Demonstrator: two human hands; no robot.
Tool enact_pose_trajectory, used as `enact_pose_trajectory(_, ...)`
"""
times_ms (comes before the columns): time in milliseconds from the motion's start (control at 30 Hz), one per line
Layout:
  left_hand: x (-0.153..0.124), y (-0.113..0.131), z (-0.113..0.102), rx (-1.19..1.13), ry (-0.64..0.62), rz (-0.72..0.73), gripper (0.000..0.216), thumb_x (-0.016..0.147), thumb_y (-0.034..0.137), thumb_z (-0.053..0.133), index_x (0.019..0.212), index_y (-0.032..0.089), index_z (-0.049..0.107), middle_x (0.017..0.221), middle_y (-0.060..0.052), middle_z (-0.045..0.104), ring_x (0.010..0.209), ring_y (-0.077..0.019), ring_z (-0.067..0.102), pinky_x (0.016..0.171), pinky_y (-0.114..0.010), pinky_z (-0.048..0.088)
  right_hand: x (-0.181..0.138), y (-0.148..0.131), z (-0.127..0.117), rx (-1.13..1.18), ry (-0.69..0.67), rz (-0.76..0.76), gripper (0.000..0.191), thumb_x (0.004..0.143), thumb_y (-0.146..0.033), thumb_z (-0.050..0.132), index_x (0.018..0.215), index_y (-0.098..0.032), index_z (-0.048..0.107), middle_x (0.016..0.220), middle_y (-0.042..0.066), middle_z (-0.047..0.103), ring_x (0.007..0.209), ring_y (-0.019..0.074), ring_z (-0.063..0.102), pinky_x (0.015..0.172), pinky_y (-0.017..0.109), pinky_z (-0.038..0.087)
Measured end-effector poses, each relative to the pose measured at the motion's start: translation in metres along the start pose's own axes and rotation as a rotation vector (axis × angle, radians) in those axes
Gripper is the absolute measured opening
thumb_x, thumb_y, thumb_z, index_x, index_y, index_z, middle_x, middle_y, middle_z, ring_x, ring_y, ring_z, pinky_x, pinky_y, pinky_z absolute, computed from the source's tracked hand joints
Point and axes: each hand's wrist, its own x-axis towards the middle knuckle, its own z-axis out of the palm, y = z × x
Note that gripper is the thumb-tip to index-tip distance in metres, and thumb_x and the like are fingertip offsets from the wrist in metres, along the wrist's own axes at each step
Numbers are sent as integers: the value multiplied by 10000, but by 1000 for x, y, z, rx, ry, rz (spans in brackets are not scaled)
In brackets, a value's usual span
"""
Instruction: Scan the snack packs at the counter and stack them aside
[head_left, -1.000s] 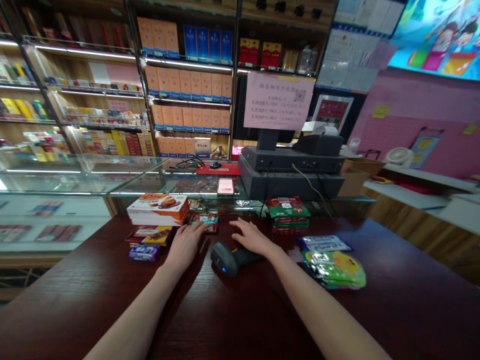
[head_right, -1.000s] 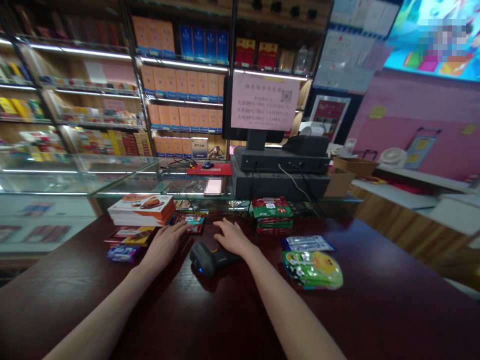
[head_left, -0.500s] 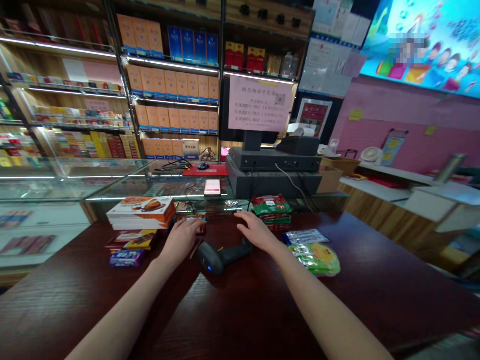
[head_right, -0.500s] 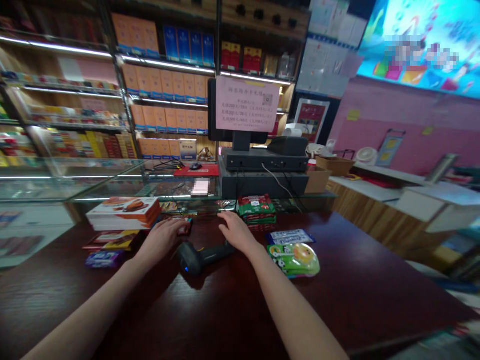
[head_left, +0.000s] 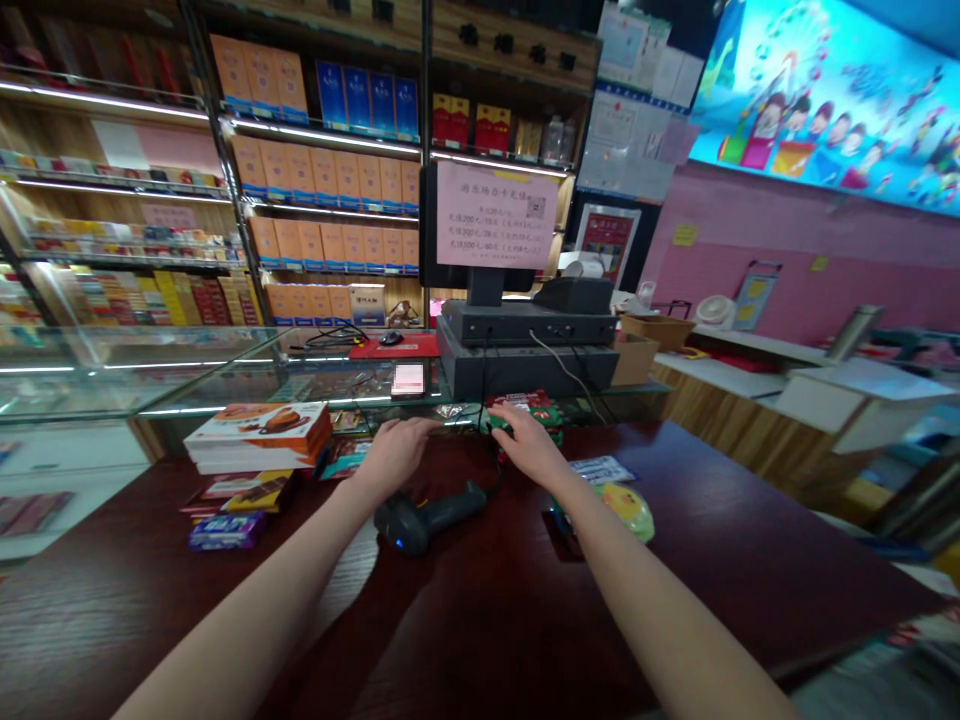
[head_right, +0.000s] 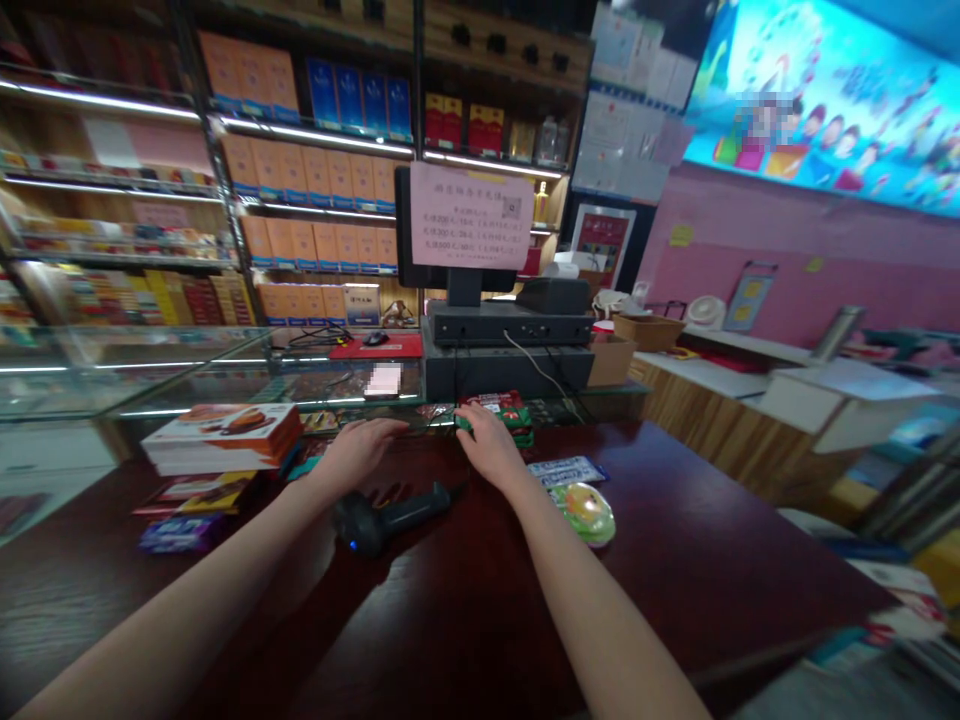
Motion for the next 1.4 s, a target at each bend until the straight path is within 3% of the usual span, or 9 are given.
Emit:
enact_pose_trajectory(267,38,33,6,-114,-14,-7,445,939,161,427,1346,256,581,1362,-48,649,1214,-195,622,1065,-340,444,0,31,-19,-82,48,86,420,891,-203,525,1299,-195,626,1411,89,598,1431,249,415,1204,458,286)
enact_pose_trajectory(567,66,58,33,-329,-42,-66,503,909,161,481,1404,231,525,1402,-73,613,1273,-220,583,1097,-371,427,-2,60,-34,-103,93,190,401,888,-210,536,1276,-217,635,1400,70,608,1441,270,402,1183,471,312)
enact_pose_trajectory(733,76,66,48,-421,-71,-115,538,926,165,456,1462,205,460,1410,-86,608,1305,-216,566,1106,-370,427,-6,72,-36,-119,89,255,408,912,-271,536,1309,-221,618,1406,67,605,1434,291,414,1172,477,334)
enact_pose_trajectory(900,82,71,57,-493,-112,-161,612,911,139,469,1515,206,392,1429,-96,592,1315,-221,562,1099,-364,441,-10,80,-34,-119,85,319,529,927,-327,534,1421,-139,523,1490,133,518,1454,286,383,1191,436,313)
enact_pose_trajectory(1233,85,74,66,-598,-125,-180,608,883,97,484,1488,141,442,1501,-98,518,1373,-200,502,1178,-320,347,-13,86,-29,-81,51,340,538,938,-341,541,1437,-143,518,1516,140,489,1470,283,356,1197,448,301)
enact_pose_trajectory(1400,86,73,72,-654,-128,-199,612,882,109,507,1490,101,434,1472,-141,540,1350,-225,528,1160,-342,370,-16,85,-26,-59,45,352,564,940,-345,533,1471,-163,480,1551,134,441,1492,301,306,1194,485,296)
